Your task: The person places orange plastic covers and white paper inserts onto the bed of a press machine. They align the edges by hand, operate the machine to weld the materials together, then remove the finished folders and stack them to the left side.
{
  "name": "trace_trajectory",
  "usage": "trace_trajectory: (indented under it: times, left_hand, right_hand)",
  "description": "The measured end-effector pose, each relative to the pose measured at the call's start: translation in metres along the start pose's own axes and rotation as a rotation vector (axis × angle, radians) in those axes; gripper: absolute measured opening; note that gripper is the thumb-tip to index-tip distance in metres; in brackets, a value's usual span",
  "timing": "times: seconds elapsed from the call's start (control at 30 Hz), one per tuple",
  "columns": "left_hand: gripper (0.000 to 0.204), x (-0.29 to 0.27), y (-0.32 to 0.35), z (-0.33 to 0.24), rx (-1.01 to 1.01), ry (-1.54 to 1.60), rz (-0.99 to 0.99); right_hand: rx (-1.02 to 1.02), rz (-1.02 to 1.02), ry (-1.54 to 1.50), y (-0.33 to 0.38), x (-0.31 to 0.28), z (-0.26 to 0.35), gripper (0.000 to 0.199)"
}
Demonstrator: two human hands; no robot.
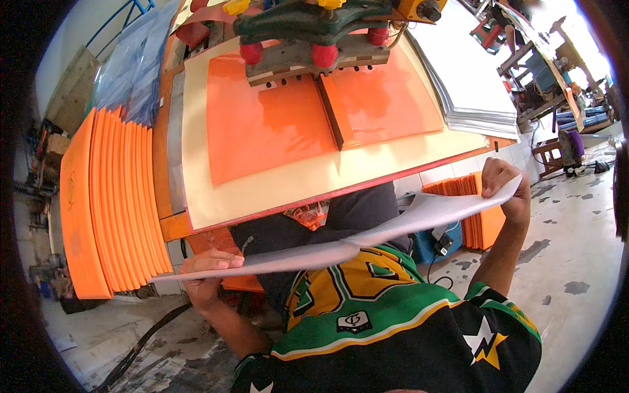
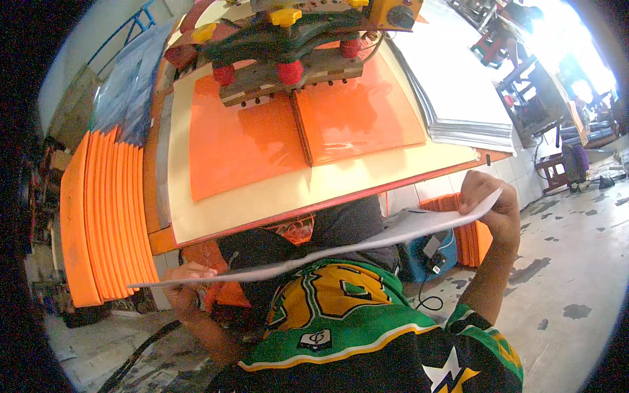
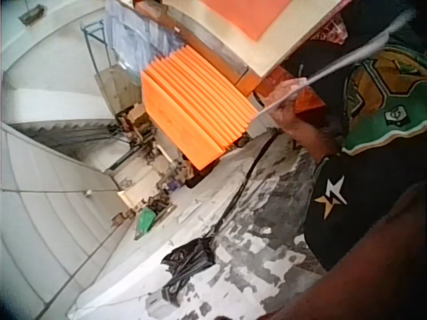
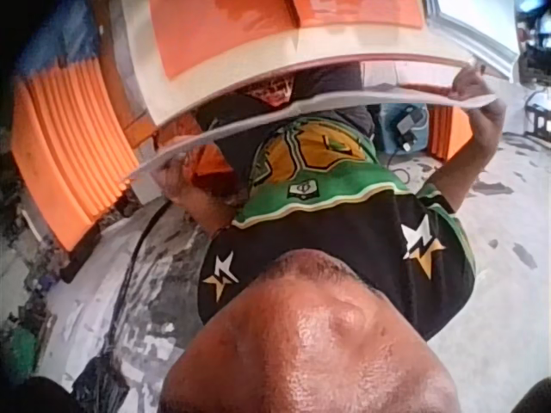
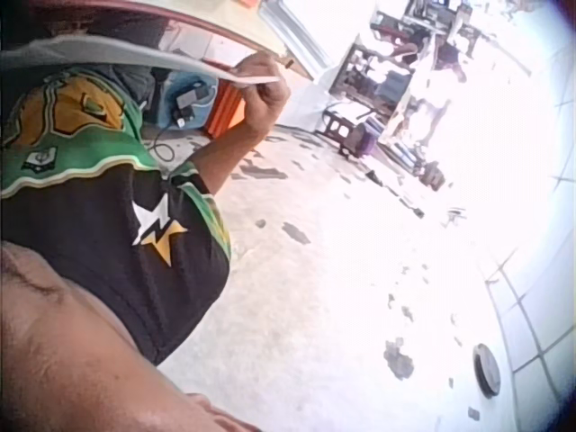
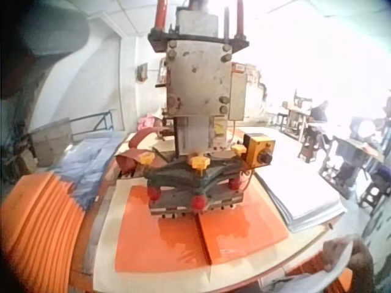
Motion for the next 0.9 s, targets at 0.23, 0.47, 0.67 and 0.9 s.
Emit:
trace_trajectory:
  times: [0.23, 0.47, 0.67, 0.9]
  left_hand:
    - [0.046, 0.008, -0.006, -0.004, 0.194, 0.081, 0.064]
    - [0.046, 0.006, -0.007, 0.000, 0.202, 0.114, 0.088]
    - [0.034, 0.013, -0.016, -0.008, 0.258, 0.106, 0.052]
    - [0.024, 0.023, -0.003, -0.025, -0.165, -0.082, -0.572]
  right_hand:
    - [0.003, 0.060, -0.104, -0.005, 0.009, 0.003, 0.015]
    - [-0.007, 0.100, -0.119, -0.003, 0.009, 0.003, 0.013]
    - [0.024, -0.019, -0.174, 0.019, -0.007, -0.009, 0.015]
    - [0.323, -0.373, 0.026, 0.003, 0.012, -0.002, 0.022]
Point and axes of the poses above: each hand's wrist, its own y-axis away from the middle knuckle, its own x-axis out of the palm, z = x × y, the point moved 1 cm from there along -y, towards the middle knuckle, and after that the axes turned 6 degrees about z, right-handed, at the moved point
